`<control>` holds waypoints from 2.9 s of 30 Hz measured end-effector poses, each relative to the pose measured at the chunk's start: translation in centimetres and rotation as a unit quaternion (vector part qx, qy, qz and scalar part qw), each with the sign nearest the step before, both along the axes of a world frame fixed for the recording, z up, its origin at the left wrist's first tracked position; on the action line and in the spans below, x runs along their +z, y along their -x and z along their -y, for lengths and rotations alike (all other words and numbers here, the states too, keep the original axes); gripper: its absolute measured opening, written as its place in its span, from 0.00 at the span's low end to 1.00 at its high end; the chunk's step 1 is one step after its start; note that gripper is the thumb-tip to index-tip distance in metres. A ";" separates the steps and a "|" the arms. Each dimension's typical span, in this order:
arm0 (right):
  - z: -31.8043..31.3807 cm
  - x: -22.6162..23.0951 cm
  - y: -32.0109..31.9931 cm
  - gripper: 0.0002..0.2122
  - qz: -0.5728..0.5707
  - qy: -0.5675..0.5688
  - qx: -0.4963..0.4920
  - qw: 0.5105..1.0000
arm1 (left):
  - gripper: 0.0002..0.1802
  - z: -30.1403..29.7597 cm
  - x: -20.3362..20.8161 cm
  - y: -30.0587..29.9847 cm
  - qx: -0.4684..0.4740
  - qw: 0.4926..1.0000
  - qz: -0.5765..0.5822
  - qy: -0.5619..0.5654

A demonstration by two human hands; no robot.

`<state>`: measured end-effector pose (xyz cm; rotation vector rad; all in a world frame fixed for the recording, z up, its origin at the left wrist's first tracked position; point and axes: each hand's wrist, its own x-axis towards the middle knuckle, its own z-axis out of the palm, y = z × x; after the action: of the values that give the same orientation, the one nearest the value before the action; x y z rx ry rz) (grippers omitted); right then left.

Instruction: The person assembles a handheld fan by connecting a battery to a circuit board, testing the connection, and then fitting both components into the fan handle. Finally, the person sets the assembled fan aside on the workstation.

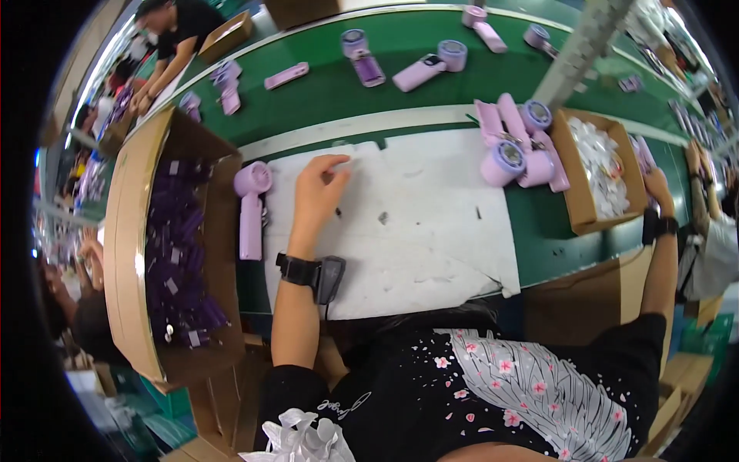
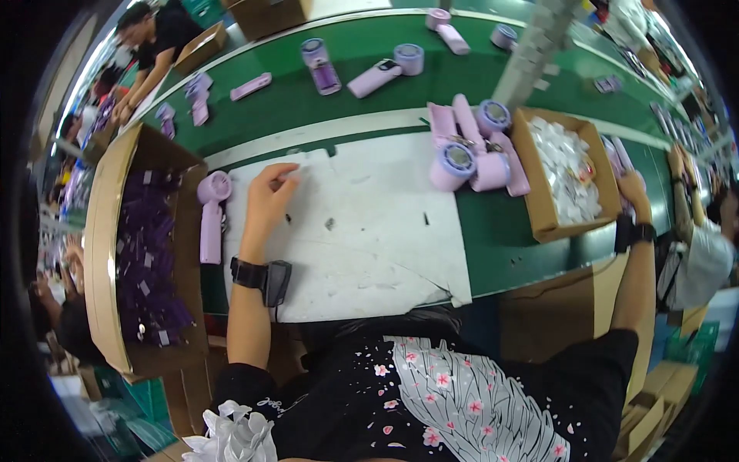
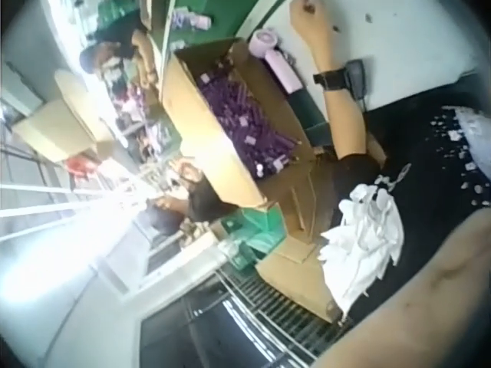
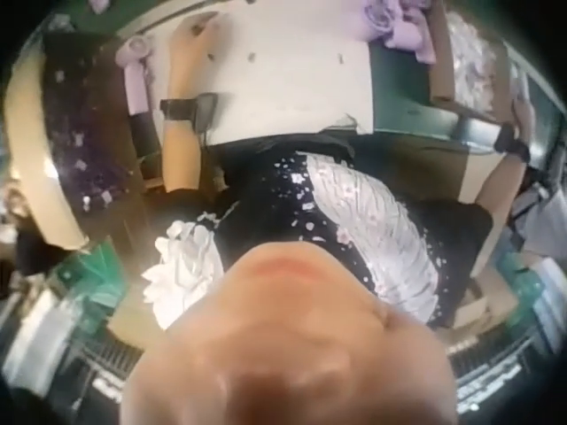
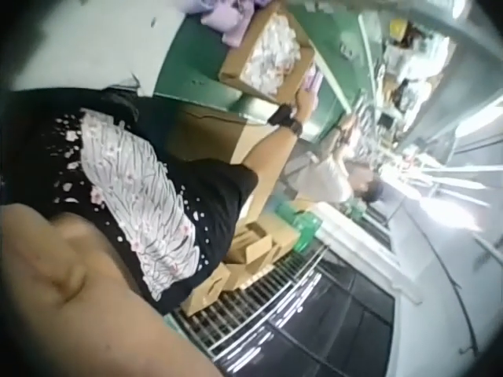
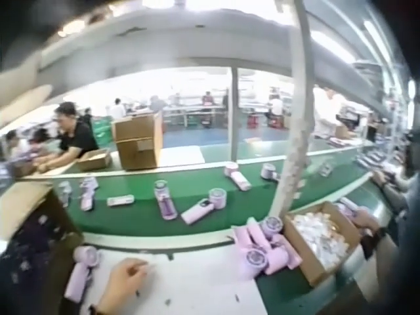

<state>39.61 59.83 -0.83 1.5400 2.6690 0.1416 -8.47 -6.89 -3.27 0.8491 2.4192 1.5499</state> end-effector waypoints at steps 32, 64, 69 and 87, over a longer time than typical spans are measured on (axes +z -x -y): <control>44.3 6.1 33.7 0.18 -0.031 0.121 0.297 0.946 | 0.17 0.0 1.3 -1.8 -0.029 0.998 -0.047 0.035; 49.8 0.5 30.6 0.23 -0.293 0.339 0.439 0.779 | 0.22 0.9 8.7 8.2 0.037 0.994 0.095 0.024; 50.0 -1.3 31.5 0.24 -0.260 0.292 0.477 0.787 | 0.36 -0.1 2.4 21.4 0.183 0.913 -0.207 0.301; 50.4 1.1 30.2 0.21 -0.226 0.001 0.571 0.789 | 0.22 -0.7 1.0 20.8 0.203 0.901 -0.196 0.328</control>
<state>9.46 9.45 0.31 -0.3258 3.5195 -0.2194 -29.25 -6.23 -2.29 0.5658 3.2578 0.5394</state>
